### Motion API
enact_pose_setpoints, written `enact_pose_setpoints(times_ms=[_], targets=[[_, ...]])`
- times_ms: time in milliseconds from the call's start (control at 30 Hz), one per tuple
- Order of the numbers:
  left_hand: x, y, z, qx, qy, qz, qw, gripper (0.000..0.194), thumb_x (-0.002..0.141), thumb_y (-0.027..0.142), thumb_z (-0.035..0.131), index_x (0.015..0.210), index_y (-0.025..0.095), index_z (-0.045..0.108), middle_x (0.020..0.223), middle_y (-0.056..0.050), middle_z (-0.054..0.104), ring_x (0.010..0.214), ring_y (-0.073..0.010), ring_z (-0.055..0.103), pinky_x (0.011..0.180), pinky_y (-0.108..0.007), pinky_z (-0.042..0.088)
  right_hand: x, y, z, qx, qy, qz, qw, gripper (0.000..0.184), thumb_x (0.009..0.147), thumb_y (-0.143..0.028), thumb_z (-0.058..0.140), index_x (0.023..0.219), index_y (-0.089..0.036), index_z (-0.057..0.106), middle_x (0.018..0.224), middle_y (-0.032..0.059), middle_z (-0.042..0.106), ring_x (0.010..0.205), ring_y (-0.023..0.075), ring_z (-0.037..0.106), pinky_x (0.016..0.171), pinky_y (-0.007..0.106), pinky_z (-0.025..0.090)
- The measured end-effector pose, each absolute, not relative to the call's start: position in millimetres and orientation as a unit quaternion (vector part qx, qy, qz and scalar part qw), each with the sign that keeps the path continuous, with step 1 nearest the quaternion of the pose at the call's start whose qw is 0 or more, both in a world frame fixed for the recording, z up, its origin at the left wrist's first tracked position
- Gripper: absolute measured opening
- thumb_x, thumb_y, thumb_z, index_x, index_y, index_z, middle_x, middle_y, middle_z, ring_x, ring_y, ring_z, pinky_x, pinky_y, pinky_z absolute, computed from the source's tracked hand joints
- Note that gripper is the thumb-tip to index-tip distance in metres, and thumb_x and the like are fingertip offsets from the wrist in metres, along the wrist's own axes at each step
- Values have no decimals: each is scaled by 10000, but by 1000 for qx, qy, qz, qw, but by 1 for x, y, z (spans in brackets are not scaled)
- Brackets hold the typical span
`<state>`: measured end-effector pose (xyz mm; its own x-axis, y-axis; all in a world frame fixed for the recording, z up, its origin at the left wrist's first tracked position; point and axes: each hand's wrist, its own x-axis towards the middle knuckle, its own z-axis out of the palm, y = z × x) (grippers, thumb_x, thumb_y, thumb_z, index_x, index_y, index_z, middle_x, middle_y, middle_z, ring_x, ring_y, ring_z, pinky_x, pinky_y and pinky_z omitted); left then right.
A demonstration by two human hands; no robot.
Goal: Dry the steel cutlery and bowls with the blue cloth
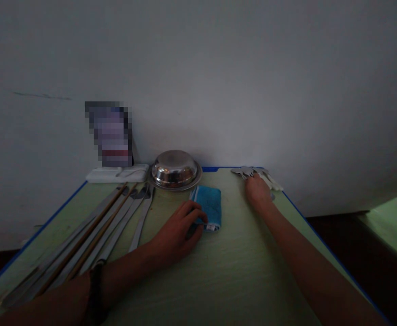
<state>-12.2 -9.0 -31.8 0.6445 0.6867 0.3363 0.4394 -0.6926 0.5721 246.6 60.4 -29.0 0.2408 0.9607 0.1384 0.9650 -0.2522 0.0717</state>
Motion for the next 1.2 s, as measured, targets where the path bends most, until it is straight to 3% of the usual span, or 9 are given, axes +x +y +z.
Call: enact_pose_setpoints(times_ms=[333, 767, 933, 1100, 1200], targets=[[-13, -9, -31, 877, 325, 263, 239, 171, 837, 128, 441, 969, 195, 526, 1033, -52, 461, 961, -165, 497, 865, -325, 432, 240, 60, -24, -796, -602, -65, 2, 362, 867, -172, 312, 988, -80, 640, 1105, 187, 579, 958, 264, 596, 756, 315, 460], [-12, -10, -29, 874, 331, 260, 245, 162, 836, 142, 437, 952, 191, 538, 1014, -62, 476, 908, -172, 509, 817, -332, 460, 237, 57, -22, -788, -611, -79, 7, 372, 841, -81, 282, 1012, -72, 612, 1075, 191, 586, 960, 267, 575, 753, 327, 435], [-11, -10, -29, 875, 327, 261, 242, 176, 822, 127, 445, 951, 195, 543, 1000, -62, 487, 929, -178, 506, 843, -336, 450, 206, 35, -33, -736, -650, -132, 133, 337, 868, -274, 376, 1127, -112, 520, 1116, 164, 544, 1046, 286, 493, 863, 381, 372], [-10, -11, -24, 875, 357, 249, 210, 147, 796, 118, 469, 921, 168, 528, 990, -68, 500, 925, -184, 507, 841, -326, 448, 165, 20, -46, -639, -694, 70, 325, 350, 902, -372, 290, 1055, -162, 525, 926, 74, 618, 806, 166, 574, 767, 278, 415], [-14, -9, -8, 903, 342, 191, 175, 143, 798, 157, 480, 933, 160, 526, 981, -69, 523, 866, -181, 525, 791, -319, 459, 159, 23, -50, -604, -704, 123, 351, 365, 856, -429, 389, 1063, -163, 531, 870, 55, 623, 739, 159, 561, 714, 272, 421]])
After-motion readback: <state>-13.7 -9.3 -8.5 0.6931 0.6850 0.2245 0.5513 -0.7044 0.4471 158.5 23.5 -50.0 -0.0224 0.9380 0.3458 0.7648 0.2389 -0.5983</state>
